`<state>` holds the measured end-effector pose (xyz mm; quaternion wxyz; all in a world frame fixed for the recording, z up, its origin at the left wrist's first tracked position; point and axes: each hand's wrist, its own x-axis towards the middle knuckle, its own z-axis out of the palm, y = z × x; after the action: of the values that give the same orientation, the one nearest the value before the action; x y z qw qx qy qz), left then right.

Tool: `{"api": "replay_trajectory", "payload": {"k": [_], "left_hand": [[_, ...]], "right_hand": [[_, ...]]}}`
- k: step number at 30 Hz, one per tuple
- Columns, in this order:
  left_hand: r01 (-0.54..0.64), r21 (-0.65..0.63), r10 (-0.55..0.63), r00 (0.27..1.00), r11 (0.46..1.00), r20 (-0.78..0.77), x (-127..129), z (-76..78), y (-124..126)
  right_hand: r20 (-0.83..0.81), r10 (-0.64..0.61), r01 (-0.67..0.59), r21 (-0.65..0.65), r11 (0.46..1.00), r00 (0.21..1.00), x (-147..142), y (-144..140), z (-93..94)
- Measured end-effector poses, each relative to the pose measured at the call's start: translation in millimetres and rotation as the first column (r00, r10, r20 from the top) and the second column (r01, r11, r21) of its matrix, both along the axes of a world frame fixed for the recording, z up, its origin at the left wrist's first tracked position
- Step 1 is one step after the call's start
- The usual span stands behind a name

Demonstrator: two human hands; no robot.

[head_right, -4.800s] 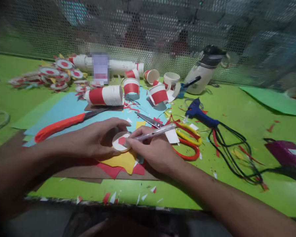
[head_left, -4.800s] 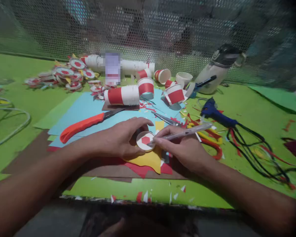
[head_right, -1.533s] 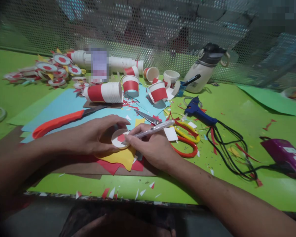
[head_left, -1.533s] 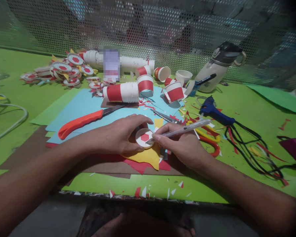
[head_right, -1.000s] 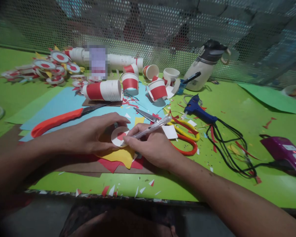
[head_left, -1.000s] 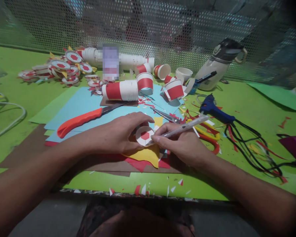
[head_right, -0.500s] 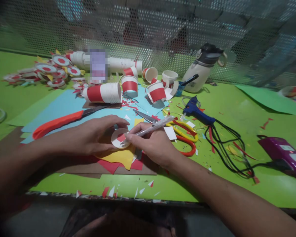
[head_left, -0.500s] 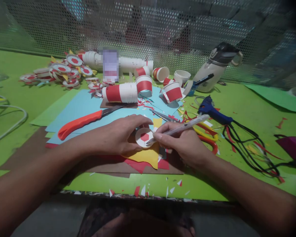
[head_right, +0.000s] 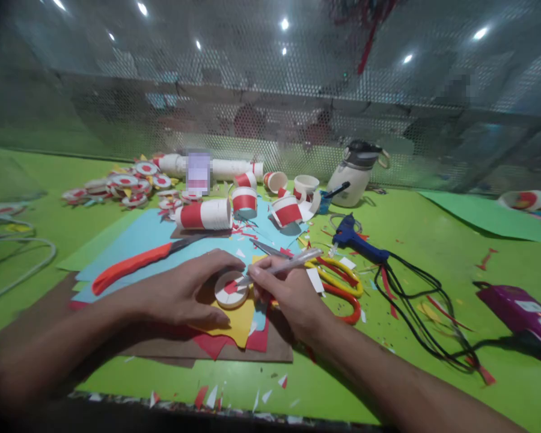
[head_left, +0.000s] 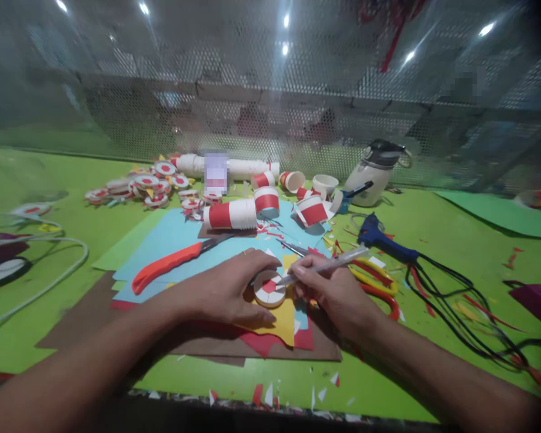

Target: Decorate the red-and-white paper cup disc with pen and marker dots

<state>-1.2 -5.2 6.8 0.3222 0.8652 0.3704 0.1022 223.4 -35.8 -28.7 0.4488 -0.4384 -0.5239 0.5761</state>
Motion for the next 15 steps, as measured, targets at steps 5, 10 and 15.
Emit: {"api": "replay_trajectory", "payload": {"k": [5, 10, 15], "left_hand": [[0.005, 0.137, -0.004, 1.000, 0.991, -0.011, 8, -10.3, -1], [-0.008, 0.203, 0.015, 0.999, 0.979, -0.033, 11, -15.5, 0], [-0.006, 0.149, 0.008, 1.000, 0.989, -0.010, 5, -9.6, -2]], "right_hand": [[-0.064, 0.023, -0.025, -0.017, 1.000, 0.998, 0, 1, -3.0], [-0.086, -0.001, -0.002, -0.042, 0.999, 0.996, -1, 1, -4.1], [-0.067, -0.017, 0.014, -0.043, 0.999, 0.998, -2, -1, -0.1]]}}
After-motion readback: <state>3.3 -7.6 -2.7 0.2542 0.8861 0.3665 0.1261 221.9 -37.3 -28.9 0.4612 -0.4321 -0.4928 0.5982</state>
